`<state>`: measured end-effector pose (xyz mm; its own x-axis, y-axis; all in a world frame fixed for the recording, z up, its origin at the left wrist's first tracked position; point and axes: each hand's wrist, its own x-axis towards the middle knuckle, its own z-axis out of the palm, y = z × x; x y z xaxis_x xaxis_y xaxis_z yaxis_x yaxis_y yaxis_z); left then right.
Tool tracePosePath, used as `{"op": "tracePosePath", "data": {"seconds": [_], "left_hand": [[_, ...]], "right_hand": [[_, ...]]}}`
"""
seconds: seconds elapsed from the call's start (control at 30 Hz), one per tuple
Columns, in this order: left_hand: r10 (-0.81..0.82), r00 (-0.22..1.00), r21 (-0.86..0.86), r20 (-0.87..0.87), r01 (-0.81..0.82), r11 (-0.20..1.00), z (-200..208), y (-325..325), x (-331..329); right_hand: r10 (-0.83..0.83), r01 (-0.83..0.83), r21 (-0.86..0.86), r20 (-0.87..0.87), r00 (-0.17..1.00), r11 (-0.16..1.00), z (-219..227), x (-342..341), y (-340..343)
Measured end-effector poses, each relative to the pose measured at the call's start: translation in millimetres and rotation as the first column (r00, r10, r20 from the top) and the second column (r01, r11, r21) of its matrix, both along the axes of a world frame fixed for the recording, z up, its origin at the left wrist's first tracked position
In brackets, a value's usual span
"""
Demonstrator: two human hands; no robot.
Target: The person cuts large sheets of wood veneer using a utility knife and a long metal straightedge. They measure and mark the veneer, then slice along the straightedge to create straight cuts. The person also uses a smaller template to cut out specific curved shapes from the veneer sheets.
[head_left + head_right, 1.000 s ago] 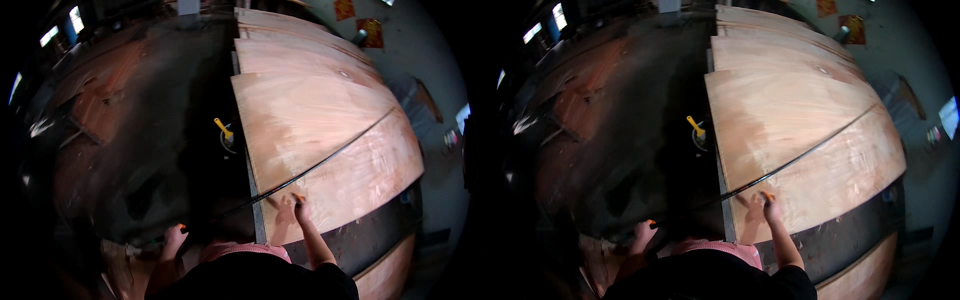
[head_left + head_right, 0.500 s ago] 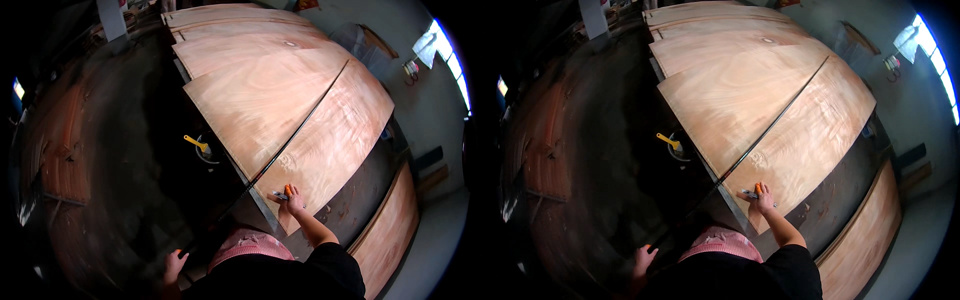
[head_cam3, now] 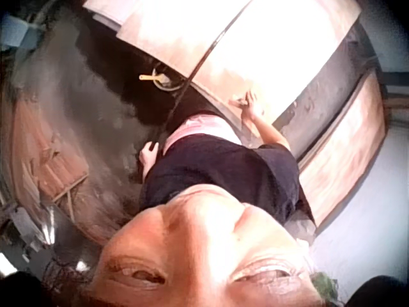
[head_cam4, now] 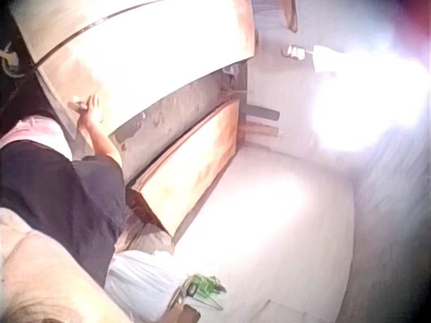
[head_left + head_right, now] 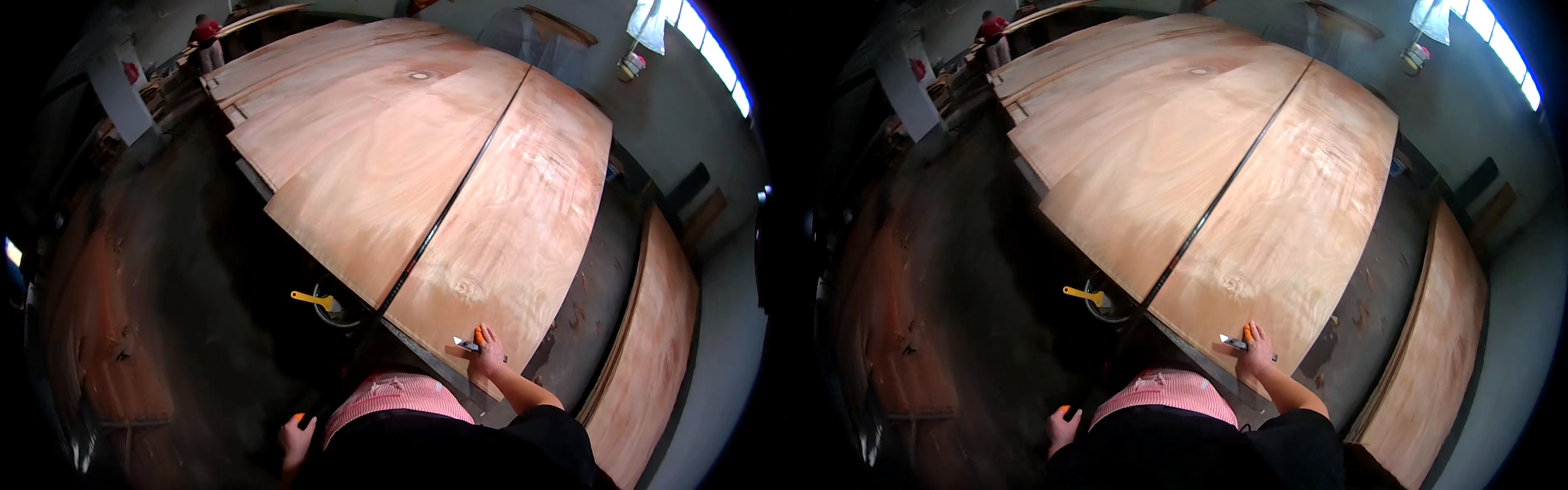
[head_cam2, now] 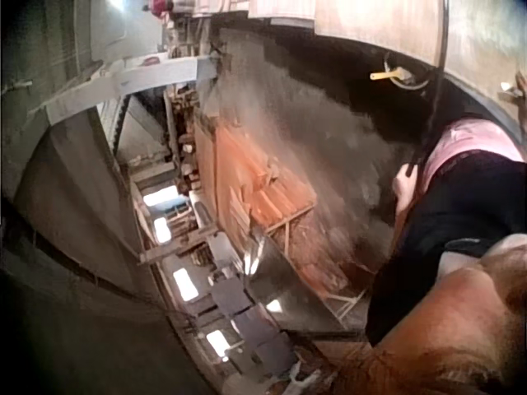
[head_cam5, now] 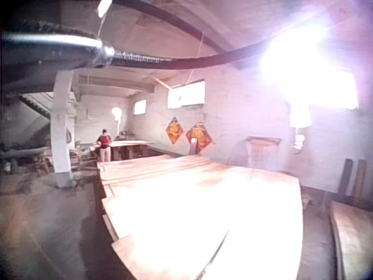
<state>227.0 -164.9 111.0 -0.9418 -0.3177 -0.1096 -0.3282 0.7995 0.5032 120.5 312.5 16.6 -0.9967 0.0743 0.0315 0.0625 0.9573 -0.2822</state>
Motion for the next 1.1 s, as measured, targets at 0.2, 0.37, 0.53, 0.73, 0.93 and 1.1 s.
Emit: {"op": "tracePosePath", "data": {"seconds": [0.2, 0.37, 0.53, 0.73, 0.93, 1.1], "left_hand": [[-0.101, 0.995, 0.455, 0.022, 0.08, 0.887, -26.0, -15.3, -130.8], [-0.295, 0.952, 0.52, -0.081, 0.293, 0.802, -50.1, -22.3, -231.8], [-0.479, 0.878, 0.706, 0.004, 0.337, 0.623, -46.7, -52.8, -292.8], [-0.538, 0.819, 0.826, 0.199, 0.155, 0.541, -103.3, -107.2, -284.0], [-0.638, 0.676, 0.76, 0.37, 0.174, 0.626, -49.2, -113.2, -304.3], [-0.709, 0.598, 0.828, 0.373, 0.13, 0.546, -67.3, -113.6, -303.1]], "right_hand": [[-0.187, 0.186, -0.013, -0.064, 0.98, 0.982, 1.9, -2.5, -24.5], [-0.215, 0.18, -0.148, -0.275, 0.937, 0.973, 29.2, -39.0, -94.3], [-0.146, 0.061, -0.333, -0.237, 0.961, 0.941, 89.1, -117.5, -215.1], [0.23, -0.243, -0.21, -0.085, 0.97, 0.947, 109.9, -275.1, -370.1], [0.422, -0.41, 0.133, -0.081, 0.903, 0.902, 19.0, -396.8, -459.5], [0.408, -0.411, 0.01, -0.146, 0.901, 0.912, 47.2, -415.1, -455.2]]}}
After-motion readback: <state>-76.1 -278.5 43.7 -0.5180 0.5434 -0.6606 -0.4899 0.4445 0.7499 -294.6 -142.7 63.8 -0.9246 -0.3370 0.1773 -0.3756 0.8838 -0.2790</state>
